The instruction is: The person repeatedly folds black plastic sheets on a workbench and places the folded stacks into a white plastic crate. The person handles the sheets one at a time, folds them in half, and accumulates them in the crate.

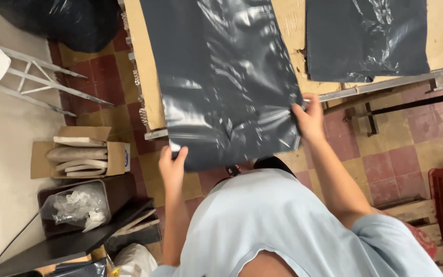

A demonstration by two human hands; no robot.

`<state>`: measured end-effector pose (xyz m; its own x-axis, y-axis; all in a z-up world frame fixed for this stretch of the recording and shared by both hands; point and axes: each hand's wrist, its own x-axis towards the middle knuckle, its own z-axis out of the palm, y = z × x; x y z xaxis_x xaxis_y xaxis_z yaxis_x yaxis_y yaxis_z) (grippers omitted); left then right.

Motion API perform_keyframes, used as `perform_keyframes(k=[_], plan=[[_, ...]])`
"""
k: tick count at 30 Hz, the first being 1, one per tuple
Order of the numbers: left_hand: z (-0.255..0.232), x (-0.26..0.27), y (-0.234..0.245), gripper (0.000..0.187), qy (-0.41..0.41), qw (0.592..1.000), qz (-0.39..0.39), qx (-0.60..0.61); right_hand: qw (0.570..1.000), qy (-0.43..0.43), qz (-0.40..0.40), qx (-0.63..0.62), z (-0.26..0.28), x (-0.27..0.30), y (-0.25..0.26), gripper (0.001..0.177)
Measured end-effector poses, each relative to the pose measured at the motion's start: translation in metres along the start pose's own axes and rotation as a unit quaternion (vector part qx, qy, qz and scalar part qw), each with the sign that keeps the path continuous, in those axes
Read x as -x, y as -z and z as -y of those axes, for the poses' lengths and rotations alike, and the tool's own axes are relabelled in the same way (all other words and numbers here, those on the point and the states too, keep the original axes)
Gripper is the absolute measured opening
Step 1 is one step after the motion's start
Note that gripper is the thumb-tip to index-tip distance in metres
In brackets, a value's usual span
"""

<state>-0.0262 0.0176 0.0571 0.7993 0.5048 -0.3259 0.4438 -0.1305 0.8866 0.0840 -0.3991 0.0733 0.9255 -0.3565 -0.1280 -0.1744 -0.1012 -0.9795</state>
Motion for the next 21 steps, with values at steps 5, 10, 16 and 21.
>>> perform_keyframes(k=[5, 10, 16, 21], plan=[[-0.127, 0.069, 0.062, 0.029, -0.434, 0.897, 0.036, 0.07, 0.984, 0.014, 0.175, 0.022, 0.111, 0.049, 0.095, 0.035], [-0.219, 0.059, 0.05, 0.052, -0.398, 0.895, 0.032, 0.2, 0.956, 0.067, 0.254, -0.132, 0.143, -0.005, 0.093, 0.026], [-0.155, -0.197, -0.008, 0.034, -0.127, 0.897, -0.011, 0.423, 0.971, 0.136, 0.158, 0.114, 0.183, -0.152, -0.024, 0.024], [-0.202, -0.333, -0.091, 0.047, -0.194, 0.958, 0.076, 0.199, 0.966, 0.194, 0.137, 0.104, 0.102, -0.34, -0.136, 0.02]])
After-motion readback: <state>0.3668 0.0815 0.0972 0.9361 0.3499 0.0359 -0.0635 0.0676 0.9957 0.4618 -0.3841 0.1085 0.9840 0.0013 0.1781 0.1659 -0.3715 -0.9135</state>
